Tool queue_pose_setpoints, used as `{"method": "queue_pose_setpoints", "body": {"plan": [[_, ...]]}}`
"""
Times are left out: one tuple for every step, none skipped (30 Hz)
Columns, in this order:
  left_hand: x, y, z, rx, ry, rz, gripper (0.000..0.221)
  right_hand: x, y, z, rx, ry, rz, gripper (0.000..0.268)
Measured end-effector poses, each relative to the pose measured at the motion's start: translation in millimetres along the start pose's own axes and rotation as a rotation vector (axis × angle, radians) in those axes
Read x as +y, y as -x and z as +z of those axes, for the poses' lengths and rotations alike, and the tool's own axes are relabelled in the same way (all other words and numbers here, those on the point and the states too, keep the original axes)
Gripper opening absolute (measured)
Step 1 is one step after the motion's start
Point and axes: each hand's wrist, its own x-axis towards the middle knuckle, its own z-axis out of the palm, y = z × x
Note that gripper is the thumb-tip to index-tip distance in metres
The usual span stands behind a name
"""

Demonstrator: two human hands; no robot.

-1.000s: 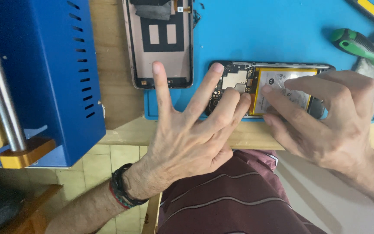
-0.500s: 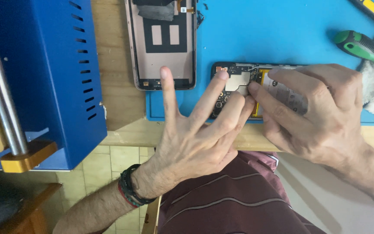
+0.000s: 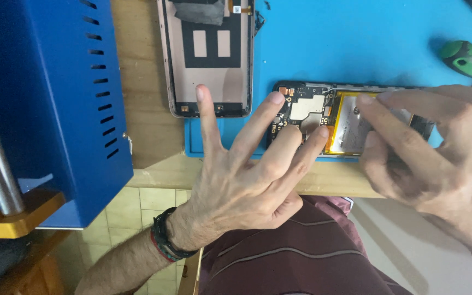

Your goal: Installing a new battery into a mobile phone frame

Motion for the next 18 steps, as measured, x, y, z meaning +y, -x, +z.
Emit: {"method": "queue_pose_setpoints", "body": {"plan": [[-1,-2,0,0.003,-0.016,0.013,0.058,3,3,-1,0.016,0.001,0.026,0.031],[-2,-3,1,0.002,-0.015,0.013,0.058,5,8,0,0.016,0.001,0.027,0.031],[-1,-3,1,0.009,-0.024,0.016,0.056,6,14,1,0.018,-0.036,0.064,0.031],[-1,-4,2,0.015,-0.032,0.019,0.054,7,20,1,0.02,-0.073,0.102,0.031],[0,-6,3,0.014,-0.031,0.019,0.054,6,21,-3,0.019,-0.074,0.104,0.031],[1,-7,4,0.034,-0.078,0.024,0.052,5,21,-6,0.0,-0.085,0.14,0.028],[2,-8,4,0.054,-0.125,0.027,0.05,3,21,-10,-0.021,-0.097,0.176,0.025],[3,-9,5,0.052,-0.122,0.027,0.05,4,25,-9,-0.024,-0.098,0.178,0.025],[5,-11,6,0.085,-0.127,0.02,0.04,5,29,-9,-0.023,-0.107,0.196,0.026],[7,-12,6,0.118,-0.132,0.013,0.03,7,32,-9,-0.023,-0.117,0.214,0.027],[6,-11,5,0.119,-0.134,0.014,0.03,7,31,-8,-0.021,-0.116,0.213,0.027],[5,-10,4,0.077,-0.106,0.012,0.042,7,30,-8,-0.015,-0.118,0.203,0.027],[5,-7,3,0.032,-0.075,0.008,0.054,5,30,-7,-0.013,-0.123,0.195,0.027],[6,-4,4,0.03,-0.074,0.008,0.054,3,30,-9,-0.014,-0.124,0.198,0.027],[5,-3,4,0.029,-0.087,0.011,0.056,3,29,-9,-0.024,-0.102,0.195,0.028],[4,-2,4,0.029,-0.1,0.015,0.057,2,29,-9,-0.034,-0.08,0.192,0.029],[4,-2,4,0.027,-0.099,0.014,0.057,3,32,-7,-0.035,-0.081,0.193,0.029],[3,-2,4,0.028,-0.119,0.034,0.056,4,36,-6,-0.029,-0.107,0.212,0.029]]}}
